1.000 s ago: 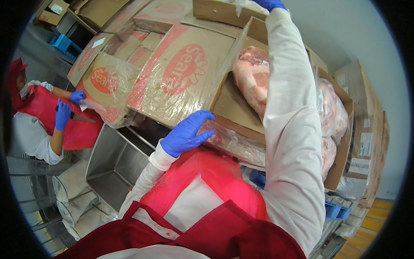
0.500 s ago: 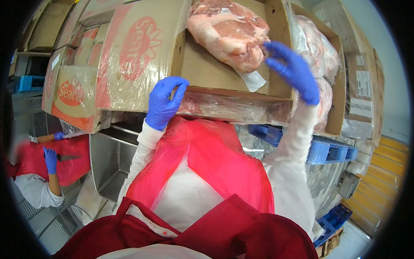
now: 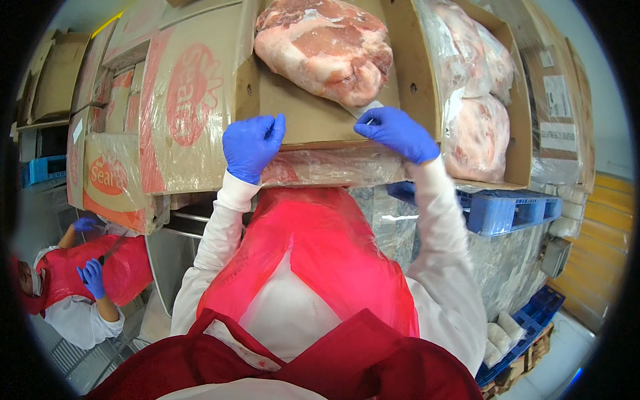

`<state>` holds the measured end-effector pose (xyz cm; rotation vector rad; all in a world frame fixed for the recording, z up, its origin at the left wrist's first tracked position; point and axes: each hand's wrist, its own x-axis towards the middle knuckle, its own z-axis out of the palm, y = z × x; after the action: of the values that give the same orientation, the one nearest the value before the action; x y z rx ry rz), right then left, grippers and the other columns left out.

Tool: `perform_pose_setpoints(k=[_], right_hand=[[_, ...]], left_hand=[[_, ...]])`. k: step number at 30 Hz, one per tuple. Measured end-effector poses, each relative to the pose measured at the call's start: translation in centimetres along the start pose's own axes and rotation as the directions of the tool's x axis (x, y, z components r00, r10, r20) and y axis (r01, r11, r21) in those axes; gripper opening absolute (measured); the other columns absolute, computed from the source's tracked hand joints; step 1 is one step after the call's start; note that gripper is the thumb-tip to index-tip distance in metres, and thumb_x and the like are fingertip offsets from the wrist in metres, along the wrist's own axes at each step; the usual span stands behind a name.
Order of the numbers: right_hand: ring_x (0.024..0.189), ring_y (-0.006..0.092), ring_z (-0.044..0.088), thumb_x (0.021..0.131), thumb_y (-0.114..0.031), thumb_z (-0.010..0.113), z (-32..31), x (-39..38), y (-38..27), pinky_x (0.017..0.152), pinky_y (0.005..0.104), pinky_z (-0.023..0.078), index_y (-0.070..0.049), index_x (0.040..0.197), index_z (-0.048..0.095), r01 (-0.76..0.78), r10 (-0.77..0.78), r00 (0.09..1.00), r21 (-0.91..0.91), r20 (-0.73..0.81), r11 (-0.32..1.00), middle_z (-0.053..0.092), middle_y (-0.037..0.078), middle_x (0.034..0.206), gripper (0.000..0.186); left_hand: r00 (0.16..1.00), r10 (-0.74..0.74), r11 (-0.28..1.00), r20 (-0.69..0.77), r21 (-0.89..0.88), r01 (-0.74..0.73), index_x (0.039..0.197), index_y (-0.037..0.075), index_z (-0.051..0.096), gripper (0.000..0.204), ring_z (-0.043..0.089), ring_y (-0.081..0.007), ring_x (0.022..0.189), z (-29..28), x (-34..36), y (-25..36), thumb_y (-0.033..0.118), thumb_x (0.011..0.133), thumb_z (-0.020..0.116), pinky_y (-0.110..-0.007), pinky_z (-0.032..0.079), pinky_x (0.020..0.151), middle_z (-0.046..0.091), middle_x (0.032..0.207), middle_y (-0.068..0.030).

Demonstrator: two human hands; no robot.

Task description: The person unwraps a large piece of raw meat from plastic packaging and places it on a cardboard box. Using a knife, they trim fat and connective tissue from the meat surface, then move to a second piece and repeat the trimming process.

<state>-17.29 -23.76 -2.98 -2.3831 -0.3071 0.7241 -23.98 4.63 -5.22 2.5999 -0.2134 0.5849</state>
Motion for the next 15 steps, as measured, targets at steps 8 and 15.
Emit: perform_pose_setpoints(k=[8,15], right_hand=[[0.103,0.0334,0.062,0.064,-0.046,0.080,-1.5,8.3,7.7,0.088,0.0397,0.049,-0.001,0.115,0.061,0.018,0.103,0.972,-0.503,0.211,0.864,0.064,0.022,0.111,0.071],[0.085,0.0290,0.066,0.070,-0.039,0.073,-2.1,9.8,6.4,0.074,0.0390,0.052,-0.005,0.101,0.068,0.043,0.267,0.872,-0.608,0.410,0.793,0.068,0.017,0.095,0.046]], left_hand=[[1.000,-0.011,0.999,-0.013,-0.033,0.010,0.059,0.010,0.059,0.032,0.056,-0.0334,0.053,0.6,0.0,-0.4,0.029,0.085,0.062,-0.042,0.043,0.048,0.057,0.059,-0.0131],[0.998,0.033,0.996,-0.058,-0.087,-0.038,0.058,0.010,0.056,0.034,0.055,-0.0326,0.052,1.1,-0.8,-1.1,0.029,0.085,0.061,-0.043,0.042,0.048,0.055,0.058,-0.0122]])
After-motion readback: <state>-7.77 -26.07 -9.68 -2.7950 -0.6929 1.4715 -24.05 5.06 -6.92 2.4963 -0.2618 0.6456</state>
